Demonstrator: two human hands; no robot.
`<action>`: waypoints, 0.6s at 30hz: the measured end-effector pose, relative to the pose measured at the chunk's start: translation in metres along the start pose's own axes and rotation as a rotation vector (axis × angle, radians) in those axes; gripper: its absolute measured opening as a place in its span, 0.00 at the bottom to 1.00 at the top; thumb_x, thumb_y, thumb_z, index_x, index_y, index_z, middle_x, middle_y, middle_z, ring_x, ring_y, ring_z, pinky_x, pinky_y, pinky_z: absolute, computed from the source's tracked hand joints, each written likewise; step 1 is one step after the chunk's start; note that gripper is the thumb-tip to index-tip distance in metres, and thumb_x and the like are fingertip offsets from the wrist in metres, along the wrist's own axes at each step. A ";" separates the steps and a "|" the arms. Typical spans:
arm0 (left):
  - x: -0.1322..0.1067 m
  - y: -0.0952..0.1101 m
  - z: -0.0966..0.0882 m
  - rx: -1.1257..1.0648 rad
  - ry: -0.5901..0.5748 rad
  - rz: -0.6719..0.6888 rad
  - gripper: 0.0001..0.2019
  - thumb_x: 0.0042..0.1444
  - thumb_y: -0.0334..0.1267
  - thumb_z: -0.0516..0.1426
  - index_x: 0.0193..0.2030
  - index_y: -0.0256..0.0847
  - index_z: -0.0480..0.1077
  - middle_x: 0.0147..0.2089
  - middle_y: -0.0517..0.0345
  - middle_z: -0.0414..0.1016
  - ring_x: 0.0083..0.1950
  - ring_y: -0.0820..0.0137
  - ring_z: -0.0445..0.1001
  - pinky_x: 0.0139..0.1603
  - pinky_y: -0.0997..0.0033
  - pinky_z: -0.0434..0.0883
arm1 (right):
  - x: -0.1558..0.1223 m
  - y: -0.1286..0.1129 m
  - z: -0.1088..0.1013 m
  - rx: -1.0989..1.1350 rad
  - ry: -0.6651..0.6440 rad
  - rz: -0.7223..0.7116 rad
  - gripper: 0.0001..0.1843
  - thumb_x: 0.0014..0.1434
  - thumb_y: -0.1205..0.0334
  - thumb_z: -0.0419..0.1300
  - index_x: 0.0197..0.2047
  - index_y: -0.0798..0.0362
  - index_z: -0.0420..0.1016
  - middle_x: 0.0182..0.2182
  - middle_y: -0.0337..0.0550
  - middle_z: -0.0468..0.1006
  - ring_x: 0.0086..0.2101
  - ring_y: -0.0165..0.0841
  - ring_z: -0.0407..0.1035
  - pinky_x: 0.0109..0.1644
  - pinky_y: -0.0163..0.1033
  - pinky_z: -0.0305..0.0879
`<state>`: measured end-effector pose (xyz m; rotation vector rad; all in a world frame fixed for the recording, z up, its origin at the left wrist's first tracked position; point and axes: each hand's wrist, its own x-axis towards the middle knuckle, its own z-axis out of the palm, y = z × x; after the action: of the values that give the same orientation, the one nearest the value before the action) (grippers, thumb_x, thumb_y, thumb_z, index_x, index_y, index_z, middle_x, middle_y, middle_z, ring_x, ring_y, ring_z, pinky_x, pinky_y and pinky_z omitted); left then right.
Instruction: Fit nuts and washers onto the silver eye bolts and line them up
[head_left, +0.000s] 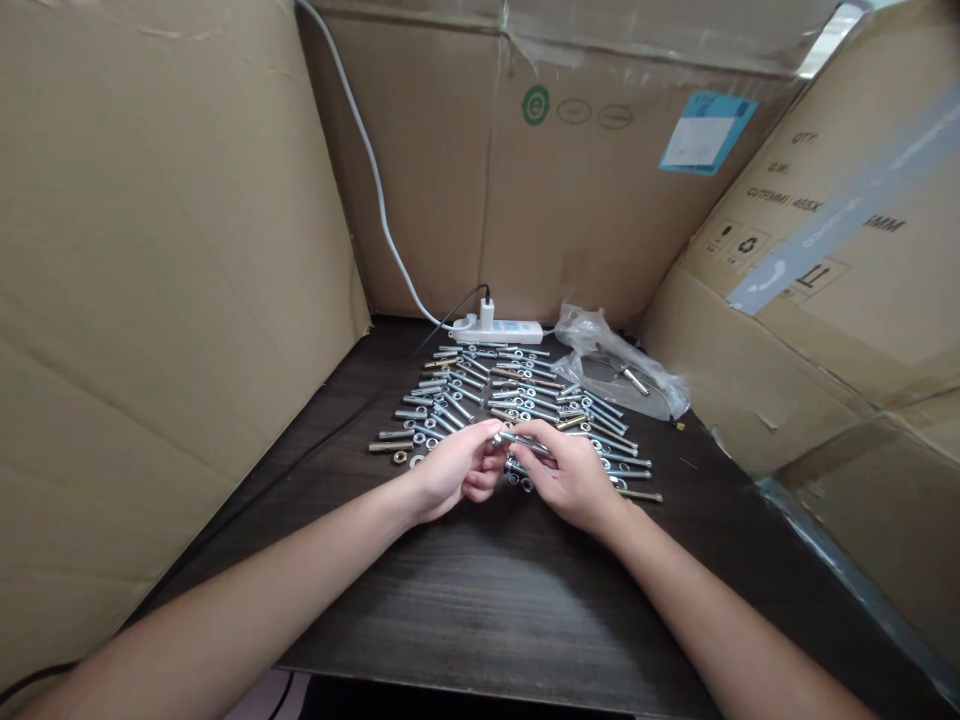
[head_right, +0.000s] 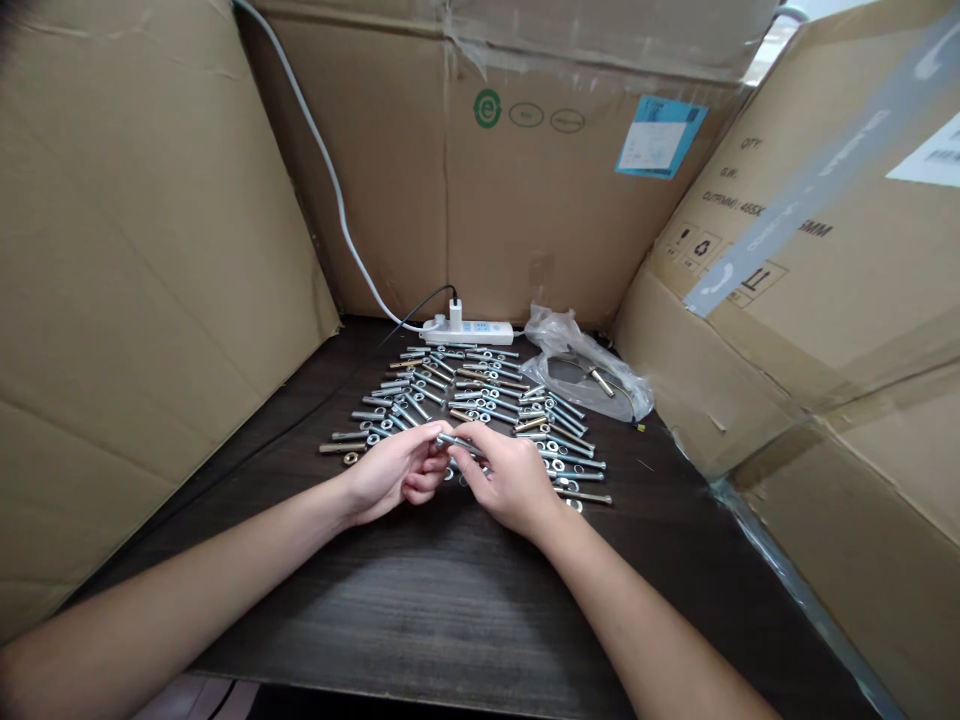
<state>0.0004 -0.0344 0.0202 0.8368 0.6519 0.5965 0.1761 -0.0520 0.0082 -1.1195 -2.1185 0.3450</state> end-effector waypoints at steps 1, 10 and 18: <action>0.000 0.000 0.000 -0.008 -0.012 0.020 0.11 0.62 0.44 0.46 0.33 0.39 0.56 0.24 0.68 0.50 0.18 0.83 0.43 0.18 0.83 0.41 | 0.000 0.000 -0.001 -0.008 -0.011 0.002 0.09 0.64 0.60 0.52 0.47 0.49 0.68 0.35 0.37 0.78 0.27 0.28 0.70 0.32 0.32 0.62; -0.001 -0.009 0.006 0.115 0.041 0.036 0.15 0.62 0.49 0.47 0.33 0.40 0.55 0.23 0.69 0.50 0.18 0.83 0.45 0.18 0.83 0.42 | 0.001 -0.010 -0.002 -0.120 -0.126 0.061 0.10 0.65 0.59 0.48 0.47 0.52 0.64 0.32 0.42 0.77 0.28 0.34 0.72 0.31 0.35 0.60; -0.003 -0.009 0.005 0.268 0.000 0.032 0.13 0.57 0.48 0.53 0.36 0.40 0.58 0.22 0.70 0.50 0.19 0.81 0.47 0.18 0.82 0.46 | 0.000 -0.017 -0.005 -0.165 -0.228 0.053 0.17 0.60 0.66 0.50 0.53 0.52 0.58 0.37 0.42 0.78 0.28 0.35 0.72 0.33 0.36 0.61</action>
<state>0.0043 -0.0432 0.0164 1.0989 0.7297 0.5442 0.1691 -0.0625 0.0209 -1.2854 -2.3548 0.3407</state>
